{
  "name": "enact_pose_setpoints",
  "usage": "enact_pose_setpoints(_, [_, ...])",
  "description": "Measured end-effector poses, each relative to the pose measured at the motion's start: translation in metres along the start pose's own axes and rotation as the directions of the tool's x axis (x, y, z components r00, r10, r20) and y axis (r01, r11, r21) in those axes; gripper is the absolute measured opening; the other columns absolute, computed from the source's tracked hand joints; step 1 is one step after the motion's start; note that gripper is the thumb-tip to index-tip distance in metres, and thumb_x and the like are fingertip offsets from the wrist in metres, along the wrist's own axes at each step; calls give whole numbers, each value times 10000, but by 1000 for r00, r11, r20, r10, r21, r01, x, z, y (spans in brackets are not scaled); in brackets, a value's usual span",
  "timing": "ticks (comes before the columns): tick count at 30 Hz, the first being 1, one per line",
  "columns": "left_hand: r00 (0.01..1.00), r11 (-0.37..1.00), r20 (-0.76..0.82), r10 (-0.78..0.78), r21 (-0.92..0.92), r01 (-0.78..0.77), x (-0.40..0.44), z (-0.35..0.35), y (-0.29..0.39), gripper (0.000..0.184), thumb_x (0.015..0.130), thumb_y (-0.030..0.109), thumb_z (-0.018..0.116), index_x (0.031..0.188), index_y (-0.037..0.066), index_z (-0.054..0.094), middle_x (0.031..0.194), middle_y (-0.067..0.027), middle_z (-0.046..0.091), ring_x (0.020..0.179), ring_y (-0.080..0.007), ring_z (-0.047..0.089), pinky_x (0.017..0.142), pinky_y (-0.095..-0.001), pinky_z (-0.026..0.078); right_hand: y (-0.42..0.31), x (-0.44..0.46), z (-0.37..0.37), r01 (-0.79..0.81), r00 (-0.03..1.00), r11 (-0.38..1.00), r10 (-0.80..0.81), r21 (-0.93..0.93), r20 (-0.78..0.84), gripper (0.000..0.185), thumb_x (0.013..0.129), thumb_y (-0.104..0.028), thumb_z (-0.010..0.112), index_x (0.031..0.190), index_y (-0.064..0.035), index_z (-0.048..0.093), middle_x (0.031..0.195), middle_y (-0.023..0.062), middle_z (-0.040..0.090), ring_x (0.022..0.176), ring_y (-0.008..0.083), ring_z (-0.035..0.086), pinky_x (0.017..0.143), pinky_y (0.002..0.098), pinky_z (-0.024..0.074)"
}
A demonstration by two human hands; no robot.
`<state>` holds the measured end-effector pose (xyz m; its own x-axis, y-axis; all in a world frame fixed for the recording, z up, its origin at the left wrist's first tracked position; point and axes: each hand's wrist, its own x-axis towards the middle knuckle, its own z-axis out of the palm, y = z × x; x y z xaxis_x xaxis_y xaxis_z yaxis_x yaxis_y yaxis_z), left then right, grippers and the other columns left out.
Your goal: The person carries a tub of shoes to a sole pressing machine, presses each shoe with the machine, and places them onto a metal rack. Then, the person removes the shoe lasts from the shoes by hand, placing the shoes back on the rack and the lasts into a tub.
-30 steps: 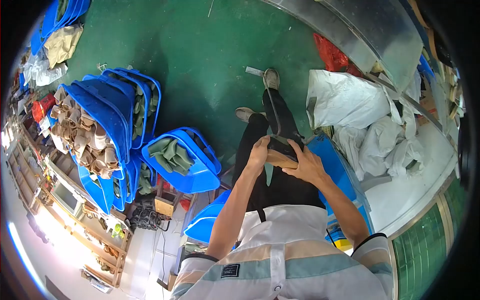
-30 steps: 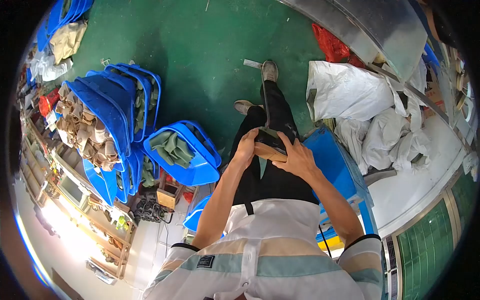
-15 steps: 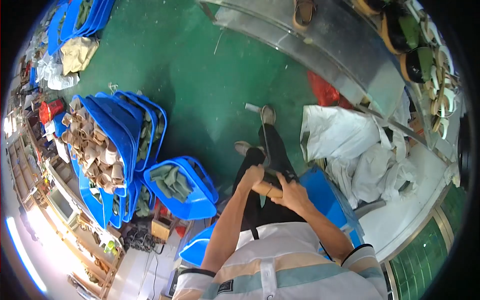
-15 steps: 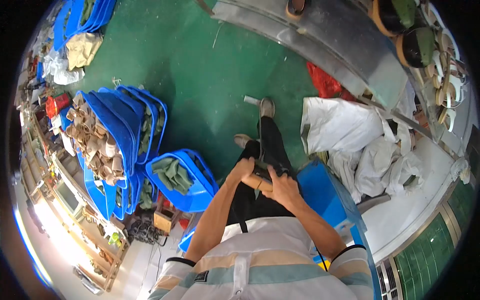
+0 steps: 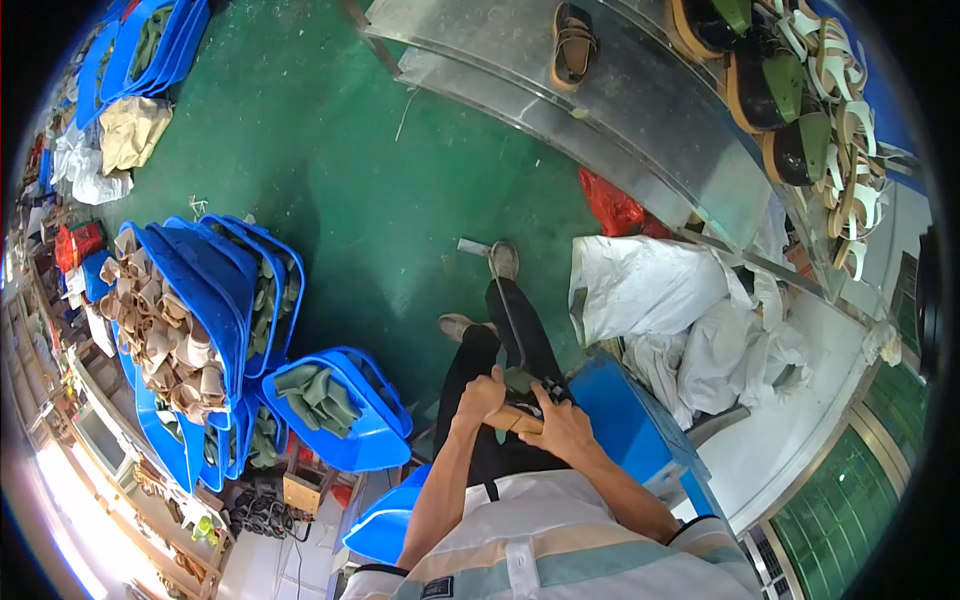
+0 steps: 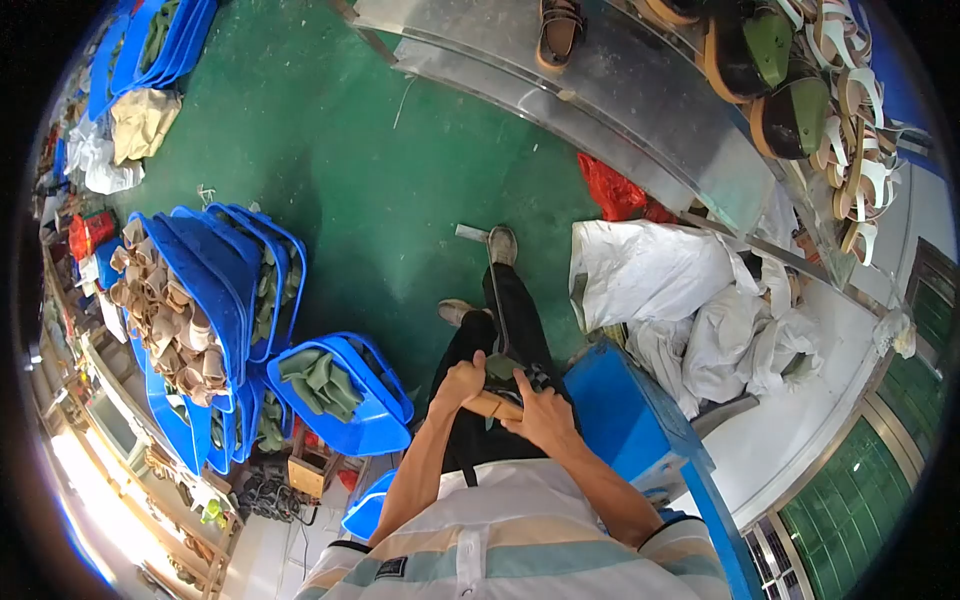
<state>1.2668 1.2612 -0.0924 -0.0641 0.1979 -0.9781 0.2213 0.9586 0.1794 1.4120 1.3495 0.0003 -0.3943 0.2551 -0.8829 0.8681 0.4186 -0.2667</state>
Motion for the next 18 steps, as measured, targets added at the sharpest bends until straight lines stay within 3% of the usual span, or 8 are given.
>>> enact_pose_setpoints(3, [929, 922, 17, 369, 116, -368, -3, -6, -6, 661, 985, 513, 311, 1282, -60, 454, 1212, -306, 579, 1142, -475, 545, 996, -466, 444, -6, -2, -2, -36, 999, 999, 36, 13, 13, 970, 682, -468, 805, 1457, -148, 316, 911, 325, 616, 835, 434, 663, 714, 470, 561])
enact_pose_setpoints(4, [979, 981, 87, 187, -74, -180, -5, -12, 1, 781, 930, 603, 402, 1366, -43, 370, 1273, -330, 529, 1177, -455, 535, 1019, -435, 430, -7, -2, -2, -26, 999, 1000, 26, -10, 19, 984, 703, -479, 783, 1473, -134, 277, 912, 330, 622, 824, 445, 665, 709, 480, 561])
enact_pose_setpoints(7, [977, 997, 213, 12, -83, 6, 2, -2, -2, 950, 854, 671, 494, 1441, -24, 223, 1287, -348, 506, 1213, -407, 534, 1035, -388, 413, -16, -25, -11, -26, 997, 999, 24, 26, 75, 1001, 723, -485, 759, 1480, -85, 240, 903, 326, 631, 781, 452, 669, 694, 496, 561])
enact_pose_setpoints(8, [978, 964, 209, 0, -261, 56, -17, -10, 8, 1050, 794, 584, 667, 1457, -5, 106, 1276, -311, 507, 1167, -359, 571, 1007, -376, 430, -29, -42, -23, -52, 989, 998, 48, 27, 138, 984, 751, -491, 727, 1475, -40, 235, 887, 316, 639, 729, 455, 670, 674, 518, 557])
enact_pose_setpoints(11, [993, 686, 97, 75, -727, 19, -25, 3, -8, 1059, 773, 422, 763, 1445, 21, 50, 1268, -247, 501, 1078, -337, 600, 984, -383, 445, -25, -60, -34, 32, 999, 999, -32, 22, 30, 935, 774, -499, 705, 1459, -25, 280, 895, 329, 633, 702, 457, 667, 666, 533, 552])
enact_pose_setpoints(12, [993, 592, 75, 88, -806, 8, -18, 3, -12, 1004, 740, 276, 803, 1426, 64, 101, 1259, -214, 487, 1054, -312, 592, 917, -418, 502, -20, -64, -46, 104, 994, 994, -104, 16, 37, 868, 801, -520, 675, 1431, -21, 348, 926, 302, 645, 763, 453, 667, 710, 524, 549])
enact_pose_setpoints(16, [984, 711, 174, -32, -688, 145, -9, 13, -34, 933, 713, 278, 792, 1385, 128, 161, 1204, -203, 512, 1045, -308, 596, 787, -457, 572, -3, -70, -130, 295, 951, 937, -308, 187, 42, 842, 808, -519, 678, 1409, -5, 390, 1088, 265, 634, 948, 428, 641, 837, 467, 526])
enact_pose_setpoints(18, [965, 586, 185, -188, -767, 261, 9, 39, -82, 917, 709, 287, 790, 1371, 129, 176, 1190, -192, 521, 1007, -311, 614, 788, -448, 573, 6, -47, -184, 341, 940, 920, -337, 196, -52, 830, 800, -469, 713, 1412, -7, 393, 1227, 252, 584, 1104, 389, 594, 948, 428, 475])
